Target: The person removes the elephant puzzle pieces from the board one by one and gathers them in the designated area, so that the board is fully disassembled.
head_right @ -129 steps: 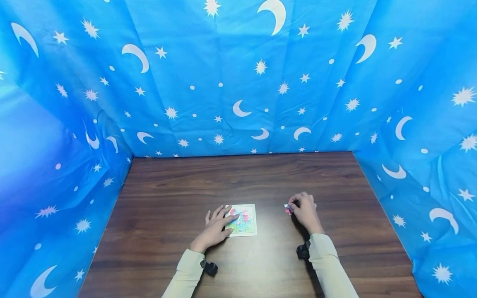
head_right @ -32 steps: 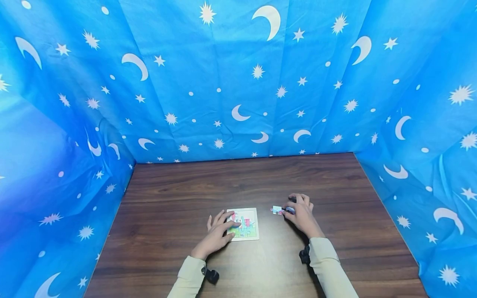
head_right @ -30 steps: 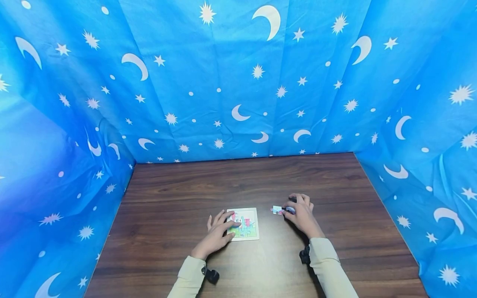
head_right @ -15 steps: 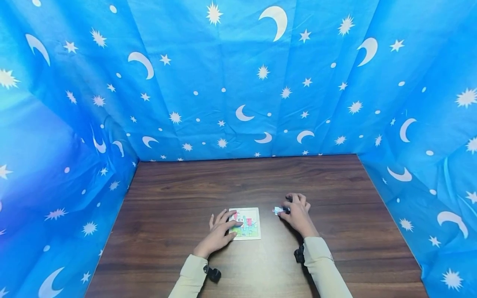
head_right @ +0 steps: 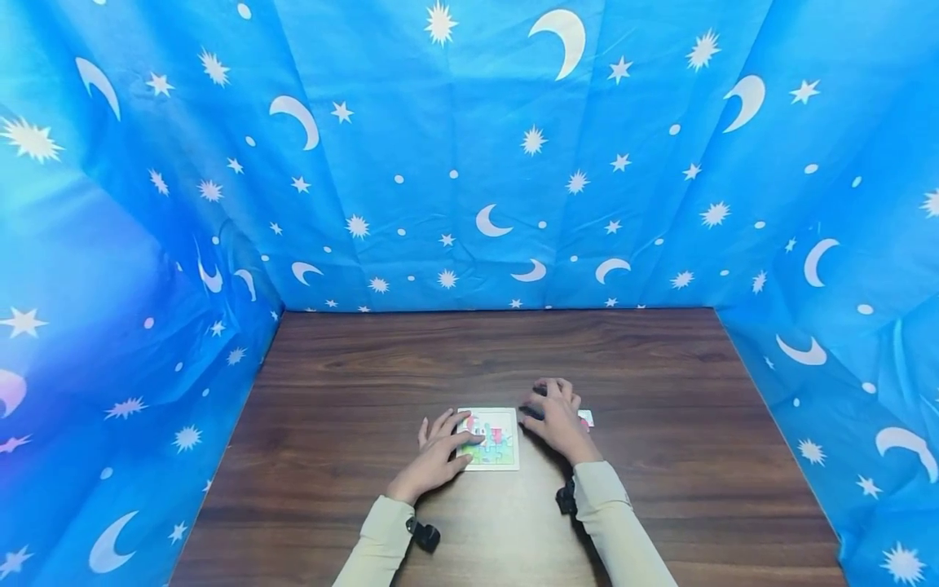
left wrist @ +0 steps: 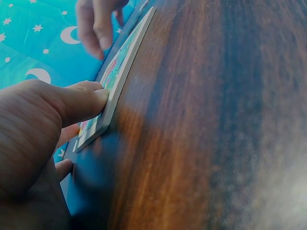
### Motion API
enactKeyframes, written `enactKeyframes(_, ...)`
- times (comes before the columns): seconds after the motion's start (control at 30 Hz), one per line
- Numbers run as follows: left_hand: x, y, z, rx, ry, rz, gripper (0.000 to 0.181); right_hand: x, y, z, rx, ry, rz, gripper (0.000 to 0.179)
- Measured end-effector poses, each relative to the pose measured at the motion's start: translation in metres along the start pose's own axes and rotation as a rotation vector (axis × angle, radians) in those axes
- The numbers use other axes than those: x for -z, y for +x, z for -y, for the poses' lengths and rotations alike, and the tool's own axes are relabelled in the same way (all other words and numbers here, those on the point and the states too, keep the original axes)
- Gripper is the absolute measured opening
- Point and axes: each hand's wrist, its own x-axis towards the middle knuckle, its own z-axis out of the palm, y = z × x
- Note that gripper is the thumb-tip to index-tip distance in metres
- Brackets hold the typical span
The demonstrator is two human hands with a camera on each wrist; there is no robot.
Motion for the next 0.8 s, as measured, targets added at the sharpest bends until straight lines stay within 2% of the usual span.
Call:
enactKeyframes(0.33, -0.001, 0.000, -0.002, 0.013, -0.007, 0.017, 0.035, -0.026, 0.017, 0.034, 0.091, 0.069, 0.033, 0.008)
enactKeyframes(0.63, -0.001, 0.002, 0.000, 0.015, -0.038, -0.014, 0.034, -0.045, 0.018, 0.044, 0.152, 0.053, 0.075, 0.014)
enactKeyframes(0.8, -0.002, 0.004, 0.001, 0.052, -0.088, -0.039, 0.047, -0.048, 0.021, 0.047, 0.147, 0.070, 0.079, 0.014)
